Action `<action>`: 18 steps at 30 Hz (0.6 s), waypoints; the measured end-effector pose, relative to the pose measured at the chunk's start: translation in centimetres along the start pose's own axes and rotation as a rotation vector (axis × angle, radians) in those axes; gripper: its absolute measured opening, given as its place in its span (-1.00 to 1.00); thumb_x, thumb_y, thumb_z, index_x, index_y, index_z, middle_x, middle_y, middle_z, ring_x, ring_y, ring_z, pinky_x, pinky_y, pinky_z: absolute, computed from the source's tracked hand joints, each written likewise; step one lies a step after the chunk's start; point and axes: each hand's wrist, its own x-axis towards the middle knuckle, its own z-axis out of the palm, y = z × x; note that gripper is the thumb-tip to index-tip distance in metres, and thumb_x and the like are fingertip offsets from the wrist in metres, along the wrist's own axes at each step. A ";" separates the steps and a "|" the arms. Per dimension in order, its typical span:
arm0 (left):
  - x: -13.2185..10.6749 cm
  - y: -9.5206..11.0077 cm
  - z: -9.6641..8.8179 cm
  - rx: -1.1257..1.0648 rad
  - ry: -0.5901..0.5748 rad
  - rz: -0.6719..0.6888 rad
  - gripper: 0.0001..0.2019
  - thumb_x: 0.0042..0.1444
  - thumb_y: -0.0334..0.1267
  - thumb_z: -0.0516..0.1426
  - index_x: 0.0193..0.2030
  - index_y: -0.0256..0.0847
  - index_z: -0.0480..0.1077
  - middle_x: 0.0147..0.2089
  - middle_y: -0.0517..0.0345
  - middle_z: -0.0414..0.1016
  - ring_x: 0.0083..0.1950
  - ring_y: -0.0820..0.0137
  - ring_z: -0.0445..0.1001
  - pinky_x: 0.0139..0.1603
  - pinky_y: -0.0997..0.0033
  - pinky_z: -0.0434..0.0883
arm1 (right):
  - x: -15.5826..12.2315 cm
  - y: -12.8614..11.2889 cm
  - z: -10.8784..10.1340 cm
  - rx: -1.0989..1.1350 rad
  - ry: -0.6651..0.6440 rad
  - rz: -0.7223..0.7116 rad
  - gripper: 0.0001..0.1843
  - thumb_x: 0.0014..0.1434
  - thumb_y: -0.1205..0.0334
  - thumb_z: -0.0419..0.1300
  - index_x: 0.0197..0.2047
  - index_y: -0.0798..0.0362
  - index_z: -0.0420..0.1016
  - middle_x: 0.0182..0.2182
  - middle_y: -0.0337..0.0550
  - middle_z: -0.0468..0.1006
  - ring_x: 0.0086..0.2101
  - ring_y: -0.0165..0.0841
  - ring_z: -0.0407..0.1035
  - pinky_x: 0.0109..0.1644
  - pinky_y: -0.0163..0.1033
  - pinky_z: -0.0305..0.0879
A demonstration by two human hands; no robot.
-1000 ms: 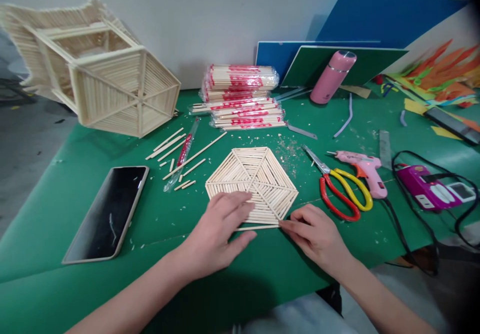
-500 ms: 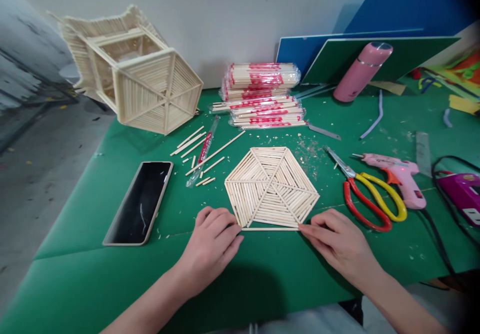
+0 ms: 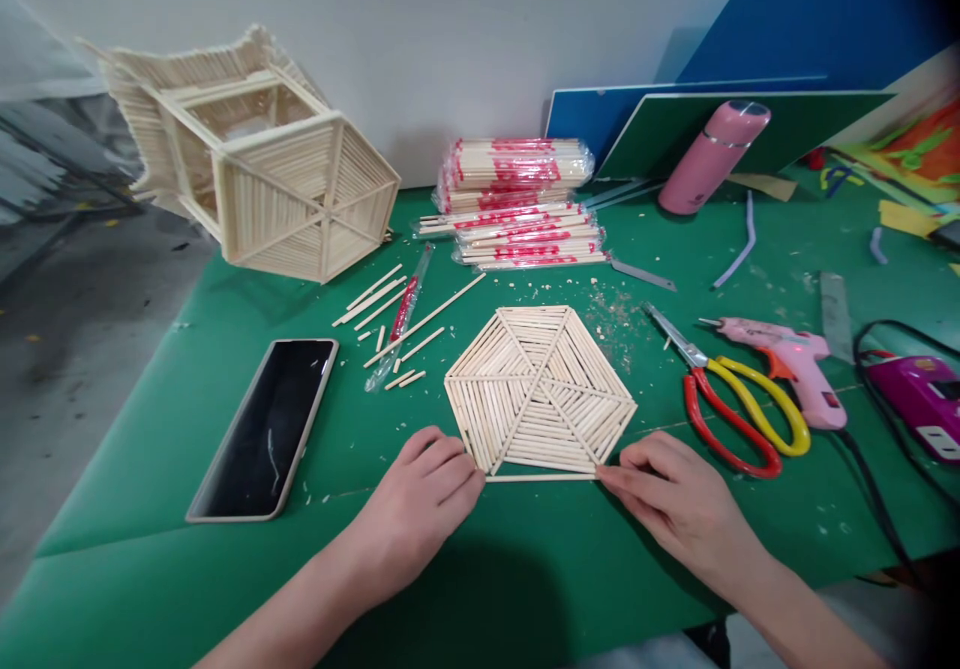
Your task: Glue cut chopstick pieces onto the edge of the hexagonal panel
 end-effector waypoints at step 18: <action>0.8 -0.6 -0.6 -0.053 -0.136 0.042 -0.81 0.08 -0.50 -0.05 -0.23 -0.28 0.33 -0.28 0.06 0.42 -0.21 0.34 0.29 -0.01 0.15 0.15 | 0.1 0.2 0.0 0.011 -0.031 -0.017 -0.79 0.15 0.40 0.07 -0.19 0.04 0.47 -0.42 -0.13 0.43 -0.41 -0.39 0.23 -0.39 -0.26 0.15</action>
